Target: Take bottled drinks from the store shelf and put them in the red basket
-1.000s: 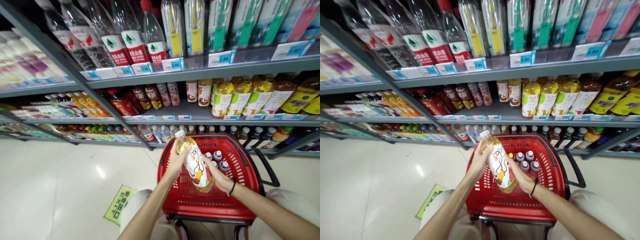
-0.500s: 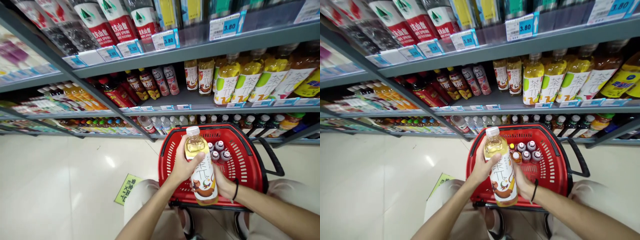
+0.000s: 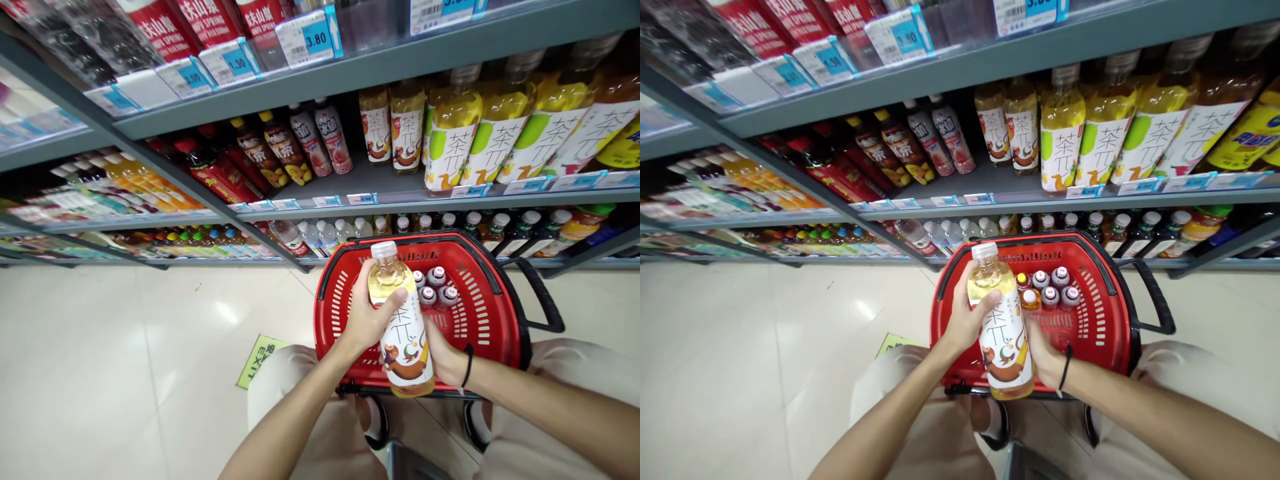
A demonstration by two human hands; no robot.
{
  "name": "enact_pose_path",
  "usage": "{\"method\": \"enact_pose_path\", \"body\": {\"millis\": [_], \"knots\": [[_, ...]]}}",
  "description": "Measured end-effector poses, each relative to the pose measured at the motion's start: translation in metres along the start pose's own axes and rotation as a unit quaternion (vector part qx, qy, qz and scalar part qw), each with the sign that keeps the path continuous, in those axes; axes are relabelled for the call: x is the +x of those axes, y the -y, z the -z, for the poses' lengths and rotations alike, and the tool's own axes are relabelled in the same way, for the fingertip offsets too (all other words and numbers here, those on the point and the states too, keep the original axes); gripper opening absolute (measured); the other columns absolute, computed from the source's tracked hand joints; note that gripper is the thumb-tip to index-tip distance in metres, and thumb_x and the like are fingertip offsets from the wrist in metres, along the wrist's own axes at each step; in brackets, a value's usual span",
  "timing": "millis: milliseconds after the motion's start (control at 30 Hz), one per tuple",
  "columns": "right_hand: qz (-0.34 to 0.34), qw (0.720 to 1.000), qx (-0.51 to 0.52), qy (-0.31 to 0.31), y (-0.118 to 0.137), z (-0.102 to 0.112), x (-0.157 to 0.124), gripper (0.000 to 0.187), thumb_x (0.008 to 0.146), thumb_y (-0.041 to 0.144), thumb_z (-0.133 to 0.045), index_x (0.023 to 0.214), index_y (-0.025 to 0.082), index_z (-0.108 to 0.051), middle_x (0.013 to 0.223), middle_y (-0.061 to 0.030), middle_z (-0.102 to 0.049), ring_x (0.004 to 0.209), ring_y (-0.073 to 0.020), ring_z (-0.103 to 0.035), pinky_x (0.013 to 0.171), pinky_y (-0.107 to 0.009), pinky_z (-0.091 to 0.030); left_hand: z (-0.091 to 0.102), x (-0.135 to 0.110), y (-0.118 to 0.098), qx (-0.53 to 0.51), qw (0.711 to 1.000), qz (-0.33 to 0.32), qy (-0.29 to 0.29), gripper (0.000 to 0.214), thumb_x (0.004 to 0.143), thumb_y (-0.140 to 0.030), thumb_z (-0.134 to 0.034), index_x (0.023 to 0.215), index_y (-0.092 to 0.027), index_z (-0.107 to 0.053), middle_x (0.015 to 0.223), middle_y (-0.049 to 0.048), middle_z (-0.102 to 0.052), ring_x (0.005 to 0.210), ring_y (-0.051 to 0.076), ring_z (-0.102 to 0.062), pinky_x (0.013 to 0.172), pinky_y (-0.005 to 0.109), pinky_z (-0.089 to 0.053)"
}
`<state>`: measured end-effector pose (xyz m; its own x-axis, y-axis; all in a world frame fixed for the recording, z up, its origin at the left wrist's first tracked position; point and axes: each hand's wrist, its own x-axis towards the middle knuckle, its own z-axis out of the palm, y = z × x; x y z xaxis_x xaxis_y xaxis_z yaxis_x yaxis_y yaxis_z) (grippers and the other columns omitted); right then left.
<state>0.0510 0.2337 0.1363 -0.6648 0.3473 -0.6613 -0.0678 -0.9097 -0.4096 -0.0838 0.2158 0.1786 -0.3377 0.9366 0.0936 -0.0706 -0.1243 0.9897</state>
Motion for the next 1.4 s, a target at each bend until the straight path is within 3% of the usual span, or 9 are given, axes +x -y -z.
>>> {"method": "enact_pose_path", "body": {"millis": [133, 267, 467, 633, 1233, 1400], "knots": [[-0.038, 0.997, 0.042, -0.059, 0.0023, -0.0063, -0.0016, 0.061, 0.108, 0.049, -0.025, 0.131, 0.012, -0.068, 0.11, -0.0166, -0.077, 0.1, -0.0285, -0.075, 0.098, -0.046, -0.057, 0.0016, 0.0009, 0.0, -0.006, 1.0, -0.004, 0.012, 0.06, 0.085, -0.038, -0.081, 0.137, -0.02, -0.057, 0.109, 0.0092, -0.073, 0.096, 0.024, -0.069, 0.087, 0.031, -0.054], [-0.023, 0.998, 0.04, -0.038, 0.0007, -0.0054, 0.0016, 0.06, 0.105, 0.058, -0.037, 0.13, 0.014, -0.07, 0.11, -0.0151, -0.078, 0.1, -0.0298, -0.075, 0.097, -0.046, -0.057, 0.0028, 0.0002, 0.0013, -0.01, 1.0, 0.003, 0.002, 0.061, 0.083, -0.037, -0.083, 0.136, -0.02, -0.058, 0.105, 0.0089, -0.073, 0.092, 0.023, -0.069, 0.085, 0.031, -0.054], [-0.042, 0.997, 0.037, -0.051, 0.0014, -0.0057, -0.0007, 0.06, 0.108, 0.049, -0.028, 0.131, 0.012, -0.068, 0.106, -0.0158, -0.078, 0.102, -0.0299, -0.075, 0.097, -0.047, -0.057, 0.0018, -0.0009, -0.0013, -0.013, 1.0, -0.001, 0.005, 0.048, 0.082, -0.037, -0.083, 0.121, -0.02, -0.062, 0.105, 0.0088, -0.073, 0.093, 0.023, -0.069, 0.084, 0.03, -0.053], [-0.025, 0.999, 0.028, -0.032, 0.0003, -0.0044, -0.0006, 0.06, 0.104, 0.059, -0.037, 0.129, 0.014, -0.069, 0.109, -0.015, -0.078, 0.104, -0.0306, -0.074, 0.096, -0.047, -0.058, 0.0, -0.0003, -0.0028, -0.021, 1.0, 0.012, -0.006, 0.05, 0.076, -0.036, -0.087, 0.115, -0.019, -0.061, 0.102, 0.0086, -0.072, 0.09, 0.024, -0.068, 0.083, 0.031, -0.053], [-0.025, 0.998, 0.034, -0.041, -0.0003, -0.0024, 0.0014, 0.058, 0.105, 0.058, -0.04, 0.128, 0.014, -0.07, 0.109, -0.0145, -0.078, 0.103, -0.0297, -0.075, 0.097, -0.047, -0.057, 0.0014, 0.0002, 0.002, -0.011, 1.0, 0.01, 0.002, 0.049, 0.081, -0.034, -0.084, 0.119, -0.02, -0.058, 0.108, 0.0086, -0.073, 0.096, 0.024, -0.069, 0.086, 0.03, -0.054], [-0.029, 0.997, 0.016, -0.069, -0.0003, -0.003, 0.0004, 0.059, 0.109, 0.049, -0.028, 0.127, 0.012, -0.07, 0.107, -0.015, -0.078, 0.101, -0.0286, -0.075, 0.097, -0.046, -0.057, 0.0009, -0.0001, -0.0002, -0.017, 1.0, 0.014, 0.0, 0.05, 0.079, -0.035, -0.085, 0.119, -0.02, -0.058, 0.109, 0.0092, -0.073, 0.097, 0.025, -0.07, 0.086, 0.031, -0.054]]}}
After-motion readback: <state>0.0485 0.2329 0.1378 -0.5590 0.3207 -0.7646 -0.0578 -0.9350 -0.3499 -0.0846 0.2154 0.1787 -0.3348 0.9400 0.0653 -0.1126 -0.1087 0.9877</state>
